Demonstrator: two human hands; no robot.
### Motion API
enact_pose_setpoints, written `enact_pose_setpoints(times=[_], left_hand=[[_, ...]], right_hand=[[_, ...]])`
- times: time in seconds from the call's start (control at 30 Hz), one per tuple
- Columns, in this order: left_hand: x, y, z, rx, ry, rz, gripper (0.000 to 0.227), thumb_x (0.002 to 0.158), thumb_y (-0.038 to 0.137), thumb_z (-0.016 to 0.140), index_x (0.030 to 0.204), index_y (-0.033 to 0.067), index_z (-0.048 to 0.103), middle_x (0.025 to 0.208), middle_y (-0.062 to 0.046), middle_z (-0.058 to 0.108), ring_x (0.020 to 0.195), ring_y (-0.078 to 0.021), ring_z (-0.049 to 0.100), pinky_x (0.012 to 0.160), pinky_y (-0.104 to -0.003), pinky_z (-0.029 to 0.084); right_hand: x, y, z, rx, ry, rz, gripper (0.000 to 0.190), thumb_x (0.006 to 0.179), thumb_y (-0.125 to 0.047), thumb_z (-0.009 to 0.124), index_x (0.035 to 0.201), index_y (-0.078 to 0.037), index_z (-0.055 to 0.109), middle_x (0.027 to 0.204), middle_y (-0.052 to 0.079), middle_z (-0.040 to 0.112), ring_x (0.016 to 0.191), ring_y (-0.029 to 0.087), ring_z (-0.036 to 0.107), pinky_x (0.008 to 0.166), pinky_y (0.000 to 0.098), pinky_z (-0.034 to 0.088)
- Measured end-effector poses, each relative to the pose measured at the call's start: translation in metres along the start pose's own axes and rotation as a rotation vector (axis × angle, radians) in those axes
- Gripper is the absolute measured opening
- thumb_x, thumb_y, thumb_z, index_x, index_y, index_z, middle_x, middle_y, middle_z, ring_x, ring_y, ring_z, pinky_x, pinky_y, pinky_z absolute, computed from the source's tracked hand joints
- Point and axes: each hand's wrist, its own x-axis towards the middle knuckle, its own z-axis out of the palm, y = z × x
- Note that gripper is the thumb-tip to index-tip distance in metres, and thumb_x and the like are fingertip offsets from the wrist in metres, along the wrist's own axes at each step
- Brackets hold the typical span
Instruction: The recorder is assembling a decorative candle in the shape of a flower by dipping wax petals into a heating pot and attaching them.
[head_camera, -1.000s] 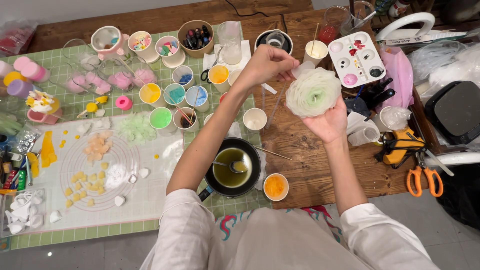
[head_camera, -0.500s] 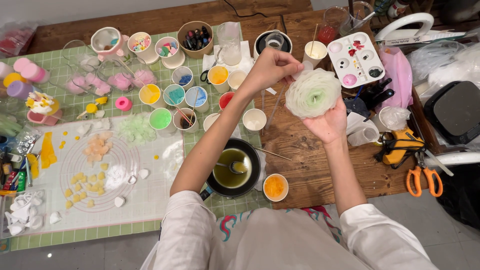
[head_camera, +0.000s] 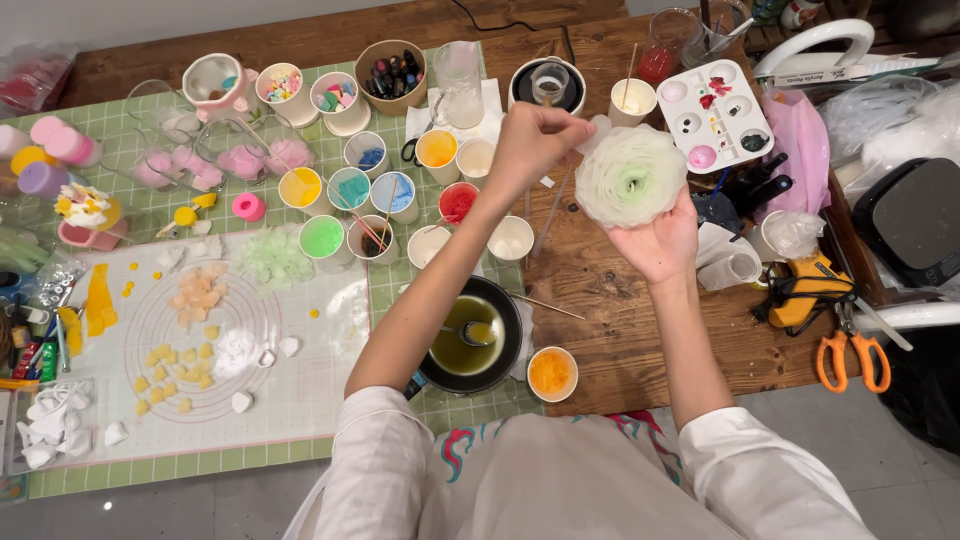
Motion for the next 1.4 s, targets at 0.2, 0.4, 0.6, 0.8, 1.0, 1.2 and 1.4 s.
enact_pose_setpoints(times=[0.2,0.4,0.6,0.8,1.0,1.2,1.4], left_hand=[[-0.005,-0.002,0.005,0.024,-0.026,0.032,0.019,0.090,0.016,0.075,0.096,-0.0009,0.083,0.071,-0.005,0.076,0.060,-0.0063,0.065,0.055,-0.024,0.053],[-0.005,-0.002,0.001,-0.021,-0.079,-0.004,0.021,0.093,0.018,0.075,0.094,-0.0016,0.082,0.070,-0.003,0.072,0.060,-0.0058,0.061,0.054,-0.024,0.050],[-0.004,-0.006,0.000,-0.022,-0.084,-0.020,0.022,0.091,0.019,0.075,0.095,-0.0009,0.082,0.070,-0.002,0.074,0.060,-0.0053,0.062,0.054,-0.023,0.052],[0.003,-0.016,-0.005,0.030,-0.120,-0.076,0.024,0.091,0.023,0.077,0.092,0.0007,0.084,0.068,-0.002,0.073,0.059,-0.0057,0.062,0.053,-0.024,0.051],[0.018,-0.024,-0.009,-0.011,-0.195,-0.175,0.022,0.091,0.023,0.077,0.094,0.0027,0.083,0.072,-0.001,0.073,0.062,-0.0053,0.064,0.056,-0.024,0.055],[0.078,-0.091,-0.005,0.025,-0.138,-0.065,0.017,0.092,0.016,0.074,0.094,0.0009,0.082,0.074,-0.002,0.075,0.061,-0.0066,0.064,0.056,-0.024,0.053],[0.161,-0.155,-0.021,0.259,0.159,-0.149,0.010,0.085,0.009,0.074,0.086,0.0018,0.081,0.068,-0.008,0.075,0.059,-0.0133,0.071,0.056,-0.028,0.055]], right_hand=[[0.001,0.003,-0.002,0.041,0.017,0.007,0.060,0.111,-0.045,0.038,0.158,-0.008,0.043,0.165,0.015,0.043,0.154,0.034,0.038,0.130,0.0567,0.026],[0.001,0.005,0.005,0.027,0.018,0.000,0.059,0.111,-0.044,0.038,0.158,-0.008,0.044,0.165,0.014,0.044,0.154,0.033,0.039,0.130,0.0552,0.027],[0.003,0.007,0.001,0.021,0.018,-0.003,0.059,0.111,-0.044,0.038,0.158,-0.009,0.044,0.164,0.014,0.044,0.153,0.033,0.040,0.130,0.0552,0.028],[0.005,0.008,-0.002,0.018,0.004,0.029,0.062,0.110,-0.046,0.036,0.159,-0.009,0.040,0.166,0.016,0.041,0.153,0.037,0.037,0.127,0.0608,0.027],[0.010,0.005,-0.011,0.062,0.021,0.039,0.064,0.109,-0.047,0.035,0.161,-0.010,0.038,0.167,0.017,0.038,0.154,0.040,0.036,0.126,0.0664,0.022],[0.012,-0.022,-0.048,0.094,0.059,-0.015,0.059,0.111,-0.043,0.038,0.161,-0.011,0.041,0.167,0.014,0.041,0.155,0.038,0.036,0.128,0.0678,0.021],[0.017,-0.062,-0.065,-0.184,0.128,-0.064,0.058,0.108,-0.045,0.042,0.160,-0.018,0.041,0.167,0.008,0.040,0.157,0.035,0.035,0.129,0.0660,0.020]])
